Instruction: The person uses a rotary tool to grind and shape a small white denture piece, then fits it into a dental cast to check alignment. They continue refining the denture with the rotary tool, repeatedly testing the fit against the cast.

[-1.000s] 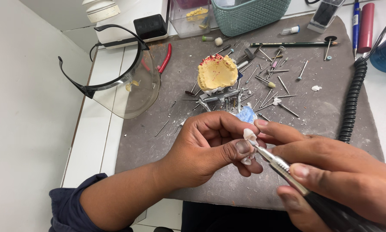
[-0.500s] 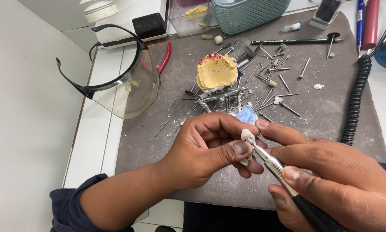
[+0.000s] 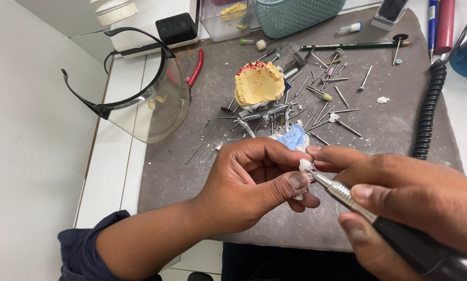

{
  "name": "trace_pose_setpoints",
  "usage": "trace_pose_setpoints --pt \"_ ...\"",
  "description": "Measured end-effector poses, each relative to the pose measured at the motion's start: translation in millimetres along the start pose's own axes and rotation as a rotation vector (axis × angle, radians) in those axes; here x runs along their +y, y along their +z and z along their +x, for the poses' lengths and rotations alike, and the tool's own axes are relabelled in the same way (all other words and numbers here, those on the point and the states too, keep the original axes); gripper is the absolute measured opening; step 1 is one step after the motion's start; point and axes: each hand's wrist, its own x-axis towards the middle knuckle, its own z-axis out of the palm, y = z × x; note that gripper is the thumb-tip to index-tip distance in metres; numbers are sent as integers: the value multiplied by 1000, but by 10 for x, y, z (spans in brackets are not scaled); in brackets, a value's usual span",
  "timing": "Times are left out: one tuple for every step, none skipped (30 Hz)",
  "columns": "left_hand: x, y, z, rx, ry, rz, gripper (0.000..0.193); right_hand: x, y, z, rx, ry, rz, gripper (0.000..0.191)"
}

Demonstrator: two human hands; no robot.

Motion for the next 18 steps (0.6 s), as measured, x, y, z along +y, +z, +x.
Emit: trace_pose_setpoints --pt "-5 6 -3 -1 7 -5 20 4 55 -44 162 -2 15 35" --pt "-5 9 -7 2 -1 9 20 -43 168 -99 324 -4 29 29" --pt "-2 9 -13 4 -7 24 20 2 159 -117 330 -31 41 26" --pt "2 10 -17 7 -13 39 20 23 170 -136 335 -59 54 23" --pt "2 15 -19 5 -11 34 20 132 69 -112 184 -111 66 23" --pt "3 20 -22 3 -8 30 20 193 13 -97 33 -162 78 23" --pt "6 22 -21 1 -3 27 20 221 2 -98 -34 -18 167 27" --pt "8 24 -17 6 -4 34 20 253 -18 -95 -100 126 254 31" --pt "9 27 -14 12 -6 41 20 233 30 -128 -33 125 233 30" --pt "9 30 -10 17 -8 47 20 235 48 -147 34 125 211 28" --pt "11 31 -8 11 -4 34 19 181 136 -205 232 -21 78 23" --pt "13 30 -8 5 -1 22 19 147 194 -245 431 -166 -56 22" --pt "14 29 -6 -2 2 10 18 176 192 -266 357 -151 -101 22" --pt "14 28 -6 -1 0 15 18 212 185 -291 283 -137 -147 23" --pt "13 28 -7 2 -1 19 19 271 163 -310 209 -124 -193 24" --pt "11 29 -13 6 -2 23 19 345 139 -331 131 -21 -60 29" --pt "13 25 -17 4 -2 29 19 422 112 -348 54 82 73 33" --pt "14 21 -18 3 -2 34 18 485 108 -379 39 84 70 35"
